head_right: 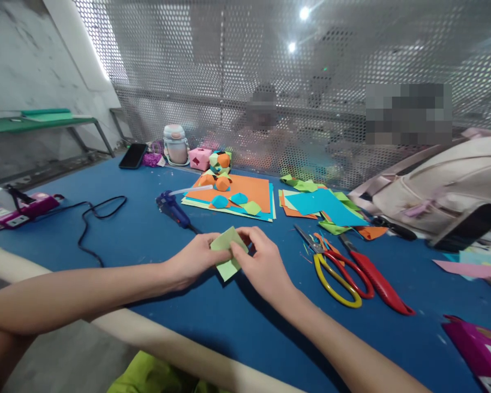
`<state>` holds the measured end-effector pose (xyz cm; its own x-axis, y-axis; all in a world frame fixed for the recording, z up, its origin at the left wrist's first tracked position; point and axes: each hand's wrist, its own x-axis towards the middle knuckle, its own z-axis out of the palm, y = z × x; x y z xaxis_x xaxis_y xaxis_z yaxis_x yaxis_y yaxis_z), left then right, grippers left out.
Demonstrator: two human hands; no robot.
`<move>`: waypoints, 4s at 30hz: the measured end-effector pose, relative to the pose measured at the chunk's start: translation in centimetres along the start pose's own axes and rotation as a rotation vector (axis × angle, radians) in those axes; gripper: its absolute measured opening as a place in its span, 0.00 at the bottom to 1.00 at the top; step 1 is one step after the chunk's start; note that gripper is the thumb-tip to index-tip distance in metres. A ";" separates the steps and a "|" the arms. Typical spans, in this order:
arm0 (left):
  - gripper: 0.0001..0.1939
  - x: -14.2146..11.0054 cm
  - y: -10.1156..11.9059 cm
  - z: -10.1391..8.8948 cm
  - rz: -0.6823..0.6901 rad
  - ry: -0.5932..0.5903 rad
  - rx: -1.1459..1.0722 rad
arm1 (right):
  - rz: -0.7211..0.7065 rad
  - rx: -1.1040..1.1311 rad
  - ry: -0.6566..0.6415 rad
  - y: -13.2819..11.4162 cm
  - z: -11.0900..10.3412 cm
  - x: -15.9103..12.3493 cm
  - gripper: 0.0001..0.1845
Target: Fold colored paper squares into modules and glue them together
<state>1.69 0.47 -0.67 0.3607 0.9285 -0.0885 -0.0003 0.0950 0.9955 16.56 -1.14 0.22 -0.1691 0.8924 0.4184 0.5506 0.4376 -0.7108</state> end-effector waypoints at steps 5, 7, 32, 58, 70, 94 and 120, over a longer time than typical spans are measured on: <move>0.06 -0.2 0.2 0.1 -0.043 -0.033 -0.042 | -0.129 0.002 0.064 0.2 -0.1 0.0 0.04; 0.06 -0.2 0.3 0.0 -0.050 -0.031 -0.050 | -0.159 0.008 0.064 0.2 -0.2 -0.1 0.05; 0.12 -0.7 1.9 0.1 -0.079 -0.099 -0.290 | -0.287 -0.064 0.099 0.2 -0.1 -0.5 0.11; 0.10 0.3 0.6 -0.6 0.147 0.082 0.137 | 0.289 0.300 -0.019 -0.3 0.3 -0.1 0.15; 0.09 0.2 0.7 -0.6 0.158 0.077 0.179 | 0.236 0.176 0.021 -0.2 0.1 -0.1 0.11; 0.14 0.2 0.8 -0.9 0.206 0.035 0.194 | 0.180 0.123 0.103 0.1 0.0 -0.1 0.11; 0.13 0.0 1.1 -1.0 0.274 0.032 0.341 | 0.160 0.060 0.026 -0.1 0.0 -0.4 0.12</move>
<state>0.79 0.91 0.42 0.3608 0.9141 0.1850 0.2176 -0.2754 0.9364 16.59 -1.57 0.08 -0.0611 0.9484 0.3111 0.5186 0.2965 -0.8020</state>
